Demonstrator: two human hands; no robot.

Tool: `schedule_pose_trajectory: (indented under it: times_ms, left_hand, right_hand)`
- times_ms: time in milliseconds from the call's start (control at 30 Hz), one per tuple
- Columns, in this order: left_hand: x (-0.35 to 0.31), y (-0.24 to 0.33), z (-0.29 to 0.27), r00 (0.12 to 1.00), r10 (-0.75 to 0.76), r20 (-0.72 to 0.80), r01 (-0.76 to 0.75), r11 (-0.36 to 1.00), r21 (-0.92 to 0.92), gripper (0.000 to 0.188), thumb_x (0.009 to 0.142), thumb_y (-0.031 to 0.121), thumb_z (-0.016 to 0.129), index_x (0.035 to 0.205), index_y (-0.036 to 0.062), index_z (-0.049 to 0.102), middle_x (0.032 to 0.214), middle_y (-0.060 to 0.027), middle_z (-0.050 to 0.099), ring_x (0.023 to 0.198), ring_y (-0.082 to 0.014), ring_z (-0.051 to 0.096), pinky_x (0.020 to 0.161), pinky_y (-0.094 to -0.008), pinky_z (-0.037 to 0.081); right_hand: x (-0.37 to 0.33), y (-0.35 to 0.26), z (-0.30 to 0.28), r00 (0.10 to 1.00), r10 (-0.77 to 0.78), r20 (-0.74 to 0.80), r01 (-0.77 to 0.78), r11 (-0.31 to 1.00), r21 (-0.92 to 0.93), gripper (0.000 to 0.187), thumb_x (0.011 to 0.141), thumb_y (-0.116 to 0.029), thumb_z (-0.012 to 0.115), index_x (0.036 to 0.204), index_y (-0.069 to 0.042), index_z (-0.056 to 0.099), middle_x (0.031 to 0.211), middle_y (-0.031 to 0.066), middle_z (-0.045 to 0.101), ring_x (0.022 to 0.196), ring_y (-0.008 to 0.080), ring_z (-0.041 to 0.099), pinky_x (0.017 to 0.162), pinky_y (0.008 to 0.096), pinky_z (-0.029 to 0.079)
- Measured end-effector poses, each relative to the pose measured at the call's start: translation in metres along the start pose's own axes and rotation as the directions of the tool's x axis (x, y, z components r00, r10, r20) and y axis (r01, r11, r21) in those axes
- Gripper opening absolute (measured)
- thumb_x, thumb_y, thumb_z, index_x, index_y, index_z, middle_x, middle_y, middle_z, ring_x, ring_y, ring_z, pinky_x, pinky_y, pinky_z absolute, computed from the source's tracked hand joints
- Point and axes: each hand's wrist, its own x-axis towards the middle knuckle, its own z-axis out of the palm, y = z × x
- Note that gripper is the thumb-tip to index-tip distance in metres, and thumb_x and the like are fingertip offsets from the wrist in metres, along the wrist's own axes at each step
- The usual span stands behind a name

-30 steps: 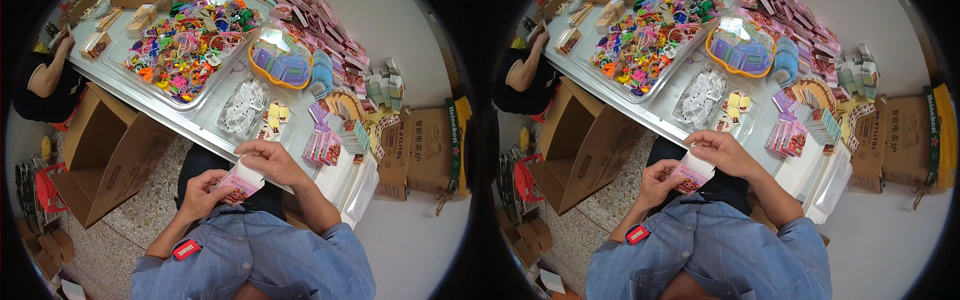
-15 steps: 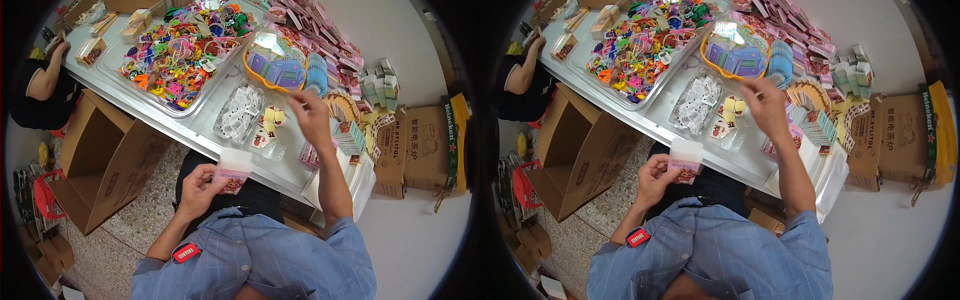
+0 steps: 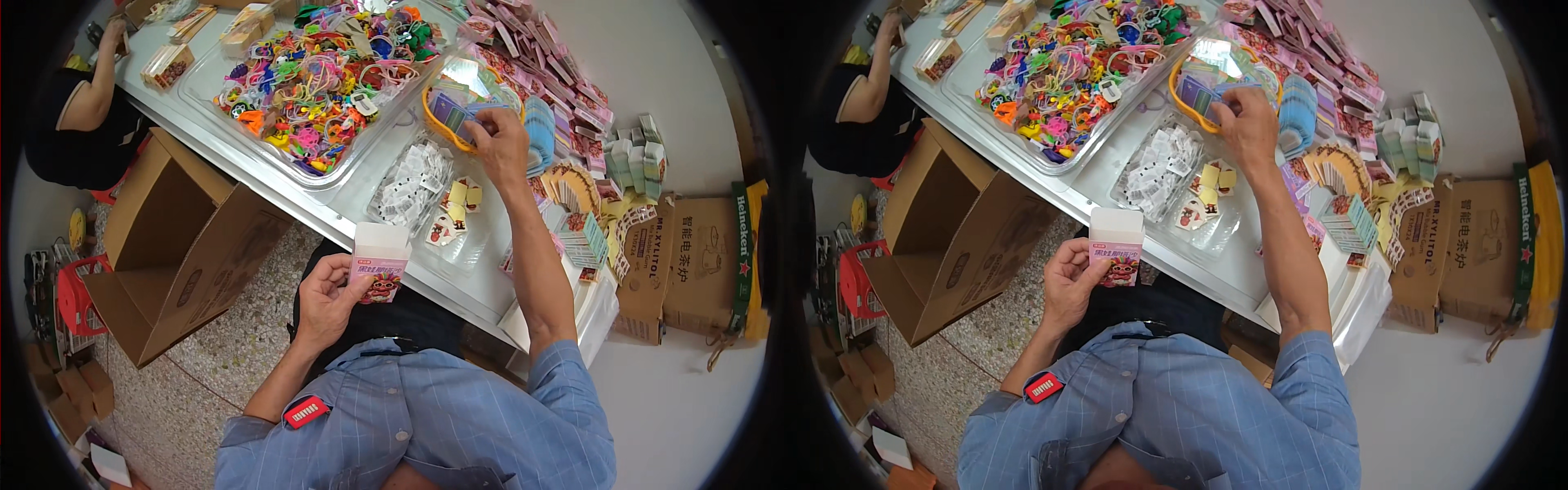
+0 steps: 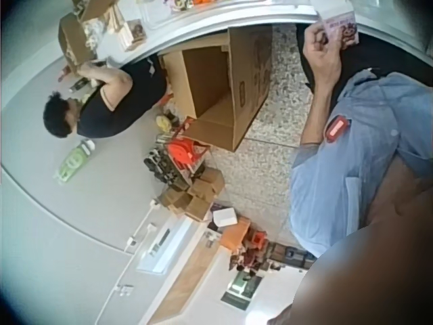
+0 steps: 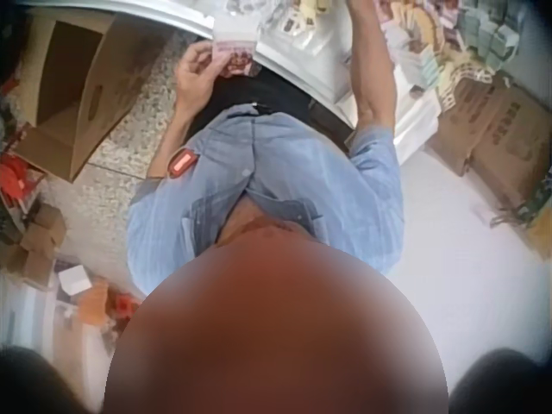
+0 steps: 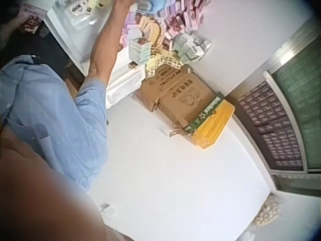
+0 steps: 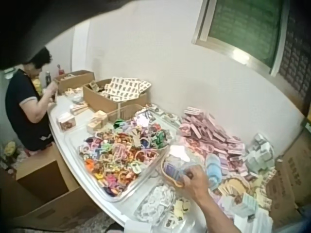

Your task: The recorder packages small hair accessories into small plastic bags and stacks them on a workbench.

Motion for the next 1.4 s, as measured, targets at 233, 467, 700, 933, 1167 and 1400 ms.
schedule_pose_trajectory:
  times_ms: [233, 467, 700, 933, 1167, 1400]
  left_hand:
    - [0.005, -0.005, 0.000, 1.000, -0.009, -0.004, 0.009, 1.000, -0.016, 0.026, 0.095, 0.001, 0.068, 0.118, -0.0045, 0.055, 0.109, -0.0120, 0.069, 0.099, -0.0133, 0.066, 0.089, -0.0262, 0.054]
    - [0.009, -0.009, 0.002, 1.000, 0.012, -0.015, -0.013, 1.000, -0.017, 0.027, 0.095, 0.002, 0.068, 0.118, -0.0047, 0.055, 0.109, -0.0120, 0.069, 0.099, -0.0132, 0.066, 0.088, -0.0260, 0.054]
    - [0.010, -0.006, 0.005, 0.999, 0.021, -0.035, -0.022, 1.000, -0.016, 0.027, 0.096, 0.003, 0.068, 0.118, -0.0052, 0.056, 0.109, -0.0122, 0.069, 0.099, -0.0135, 0.066, 0.088, -0.0261, 0.054]
    - [0.015, 0.002, 0.006, 0.998, 0.059, -0.008, -0.059, 0.998, 0.036, 0.029, 0.095, 0.002, 0.069, 0.120, -0.0061, 0.058, 0.110, -0.0115, 0.070, 0.098, -0.0123, 0.066, 0.085, -0.0254, 0.055]
    - [0.009, 0.010, 0.013, 0.999, 0.012, 0.046, -0.016, 0.996, 0.084, 0.035, 0.093, 0.002, 0.071, 0.125, -0.0055, 0.060, 0.113, -0.0111, 0.070, 0.100, -0.0129, 0.067, 0.087, -0.0259, 0.055]
    - [0.002, 0.001, 0.014, 0.990, 0.034, 0.139, -0.058, 0.984, 0.169, 0.033, 0.093, 0.004, 0.072, 0.124, -0.0038, 0.062, 0.112, -0.0097, 0.070, 0.099, -0.0124, 0.067, 0.087, -0.0257, 0.055]
  right_hand:
    - [0.007, 0.015, -0.009, 0.969, 0.246, -0.011, -0.214, 0.863, 0.458, 0.015, 0.088, -0.014, 0.076, 0.093, 0.000, 0.074, 0.088, 0.0017, 0.070, 0.072, 0.0101, 0.060, 0.067, 0.0239, 0.049]
    - [0.009, 0.013, -0.016, 0.972, -0.023, -0.232, 0.080, 0.968, 0.236, 0.016, 0.092, -0.016, 0.074, 0.092, 0.000, 0.074, 0.081, -0.0001, 0.068, 0.069, 0.0068, 0.058, 0.063, 0.0202, 0.045]
    - [0.009, 0.003, -0.046, 0.979, 0.196, -0.055, -0.094, 0.677, 0.730, 0.013, 0.097, -0.014, 0.068, 0.099, 0.000, 0.069, 0.081, 0.0009, 0.065, 0.067, 0.0059, 0.057, 0.060, 0.0207, 0.046]
    - [-0.041, -0.078, -0.102, 0.972, -0.234, 0.023, 0.194, 0.854, 0.484, 0.004, 0.091, 0.000, 0.070, 0.093, 0.002, 0.067, 0.080, 0.0056, 0.066, 0.068, 0.0132, 0.060, 0.061, 0.0257, 0.048]
    - [-0.054, -0.101, -0.103, 0.725, -0.666, 0.175, 0.564, 0.720, 0.404, 0.019, 0.076, -0.006, 0.083, 0.087, -0.003, 0.068, 0.076, 0.0070, 0.064, 0.064, 0.0217, 0.062, 0.056, 0.0319, 0.047]
    - [-0.059, -0.105, -0.100, 0.645, -0.662, 0.383, 0.500, 0.744, 0.443, 0.017, 0.079, -0.008, 0.081, 0.092, -0.006, 0.070, 0.075, 0.0069, 0.064, 0.067, 0.0234, 0.065, 0.057, 0.0346, 0.049]
